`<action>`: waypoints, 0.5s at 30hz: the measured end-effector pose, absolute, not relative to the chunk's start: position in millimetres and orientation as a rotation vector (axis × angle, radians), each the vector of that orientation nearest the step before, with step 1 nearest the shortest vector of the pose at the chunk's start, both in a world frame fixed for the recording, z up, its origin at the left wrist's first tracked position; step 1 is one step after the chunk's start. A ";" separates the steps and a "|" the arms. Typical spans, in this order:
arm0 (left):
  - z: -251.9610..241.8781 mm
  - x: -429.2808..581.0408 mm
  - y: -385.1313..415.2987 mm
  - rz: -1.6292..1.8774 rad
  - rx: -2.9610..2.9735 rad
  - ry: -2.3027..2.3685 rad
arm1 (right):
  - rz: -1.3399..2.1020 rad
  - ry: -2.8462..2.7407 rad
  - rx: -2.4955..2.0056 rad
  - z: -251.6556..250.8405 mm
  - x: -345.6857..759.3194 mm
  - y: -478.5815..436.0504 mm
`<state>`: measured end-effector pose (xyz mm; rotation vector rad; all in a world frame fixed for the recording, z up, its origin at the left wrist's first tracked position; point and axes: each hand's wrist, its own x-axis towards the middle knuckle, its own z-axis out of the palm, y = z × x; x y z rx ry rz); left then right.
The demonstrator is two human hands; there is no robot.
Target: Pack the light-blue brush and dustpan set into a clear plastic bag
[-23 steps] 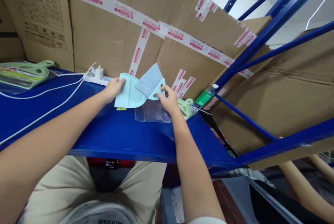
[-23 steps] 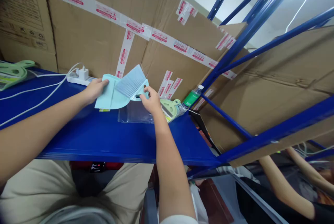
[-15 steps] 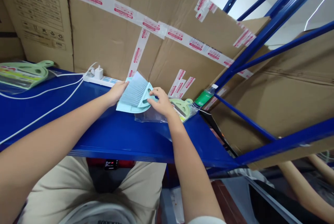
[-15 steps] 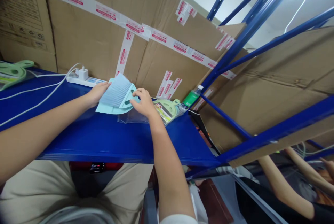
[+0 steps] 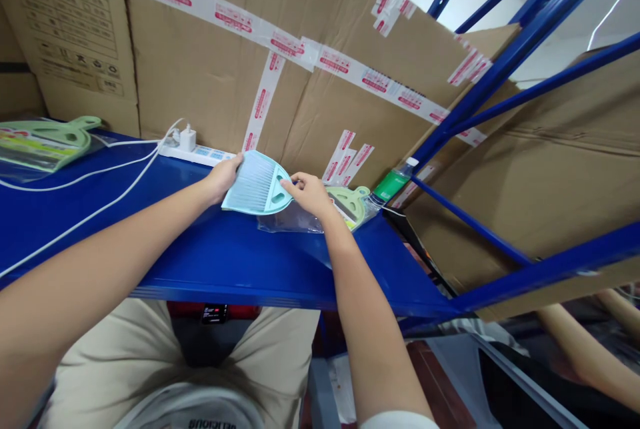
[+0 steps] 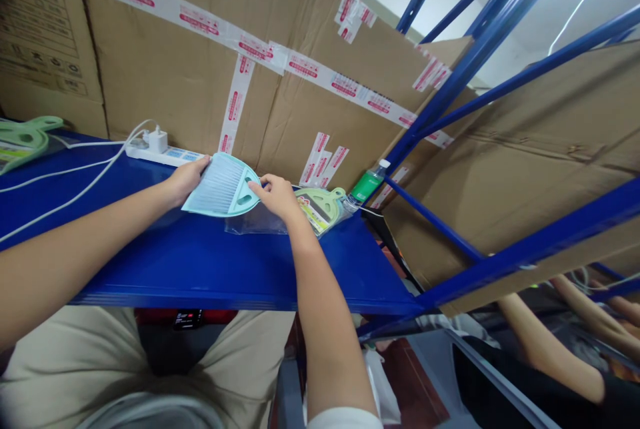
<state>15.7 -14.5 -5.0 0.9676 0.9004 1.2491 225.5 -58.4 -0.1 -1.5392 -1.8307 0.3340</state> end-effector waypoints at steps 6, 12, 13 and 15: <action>4.5 14.8 -26.3 1.041 1.114 0.952 | 0.547 -1.656 -1.527 0.3 225.3 -55.5; 6.7 12.5 -28.6 1.109 1.139 1.013 | 0.832 -1.484 -1.452 3.6 230.8 -57.1; 7.4 12.2 -28.7 1.124 1.135 1.025 | 0.891 -1.465 -1.442 4.2 232.8 -57.5; 8.7 12.0 -29.0 1.146 1.119 1.043 | 0.998 -1.427 -1.403 4.9 236.7 -57.8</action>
